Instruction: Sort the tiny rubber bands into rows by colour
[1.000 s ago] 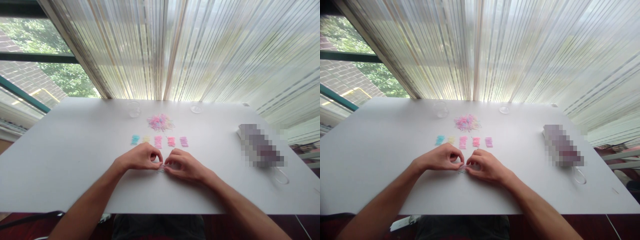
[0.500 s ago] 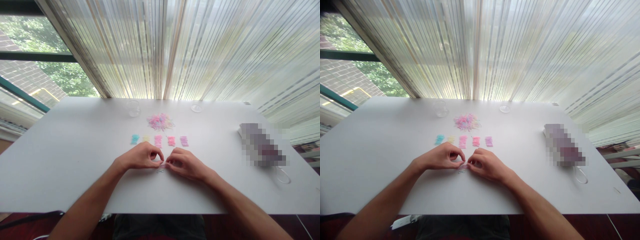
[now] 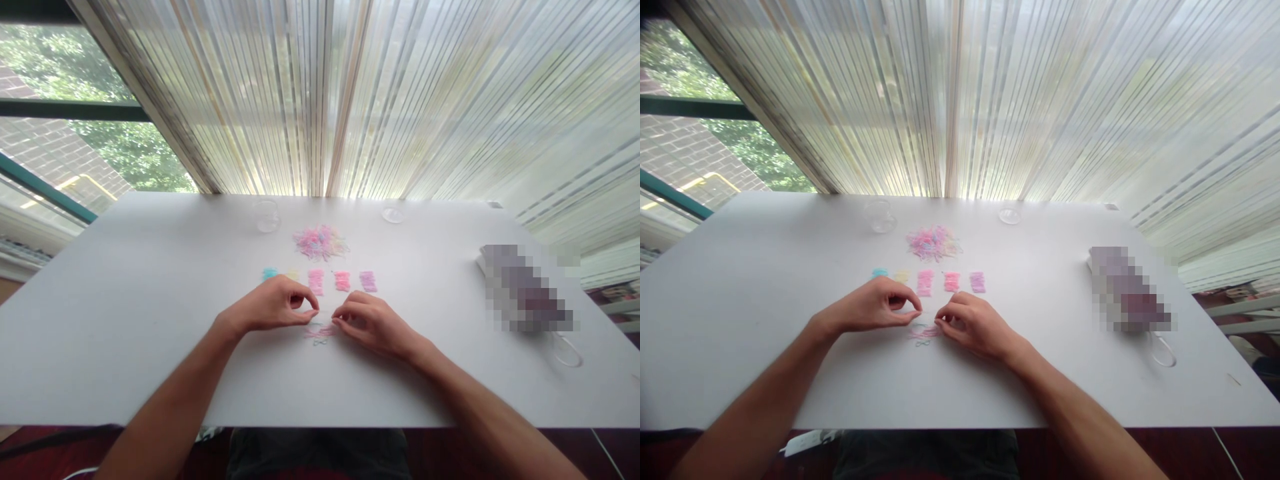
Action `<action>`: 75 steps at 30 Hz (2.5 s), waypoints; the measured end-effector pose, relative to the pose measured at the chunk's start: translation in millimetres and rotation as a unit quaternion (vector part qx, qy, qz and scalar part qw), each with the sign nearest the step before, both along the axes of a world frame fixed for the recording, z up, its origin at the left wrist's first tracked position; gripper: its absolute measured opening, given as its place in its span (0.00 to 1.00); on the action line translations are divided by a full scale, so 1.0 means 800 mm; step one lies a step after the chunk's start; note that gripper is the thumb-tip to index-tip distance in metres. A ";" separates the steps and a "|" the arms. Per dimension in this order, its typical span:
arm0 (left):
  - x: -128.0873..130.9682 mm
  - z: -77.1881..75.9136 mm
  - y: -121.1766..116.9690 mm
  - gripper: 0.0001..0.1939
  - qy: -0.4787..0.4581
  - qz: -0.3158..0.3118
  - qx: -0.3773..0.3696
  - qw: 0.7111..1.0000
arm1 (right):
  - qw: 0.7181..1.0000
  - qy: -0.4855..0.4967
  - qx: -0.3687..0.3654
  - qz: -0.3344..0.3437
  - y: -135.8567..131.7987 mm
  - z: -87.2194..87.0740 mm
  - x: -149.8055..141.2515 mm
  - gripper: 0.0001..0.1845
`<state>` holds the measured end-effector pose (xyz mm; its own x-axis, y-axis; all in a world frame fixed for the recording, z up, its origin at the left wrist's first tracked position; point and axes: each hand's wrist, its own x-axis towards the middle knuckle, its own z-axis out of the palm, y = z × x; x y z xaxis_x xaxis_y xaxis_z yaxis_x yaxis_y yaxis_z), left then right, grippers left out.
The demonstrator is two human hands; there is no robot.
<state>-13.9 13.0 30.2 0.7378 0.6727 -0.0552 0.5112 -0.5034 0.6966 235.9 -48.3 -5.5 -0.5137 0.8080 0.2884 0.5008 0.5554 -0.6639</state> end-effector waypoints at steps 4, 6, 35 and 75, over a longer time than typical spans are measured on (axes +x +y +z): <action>-0.032 0.009 0.016 0.13 0.021 0.123 0.019 0.992 | 1.000 -0.008 0.004 -0.006 0.001 0.002 0.001 0.09; -0.045 0.012 0.022 0.15 0.027 0.158 0.021 0.987 | 1.000 -0.013 -0.002 -0.005 0.001 0.002 0.001 0.09; -0.053 0.006 0.030 0.15 0.109 0.162 0.002 0.981 | 1.000 -0.024 -0.010 -0.010 0.001 0.004 0.002 0.09; -0.040 0.003 0.024 0.13 0.106 0.156 0.018 0.982 | 1.000 -0.025 -0.013 -0.007 0.003 0.004 0.003 0.08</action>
<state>-46.0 32.3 32.9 0.4699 0.8687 -0.1566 0.7758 -0.3218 0.5427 238.1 -46.3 -2.0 -0.5159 0.8220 0.2410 0.5408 0.5307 -0.6526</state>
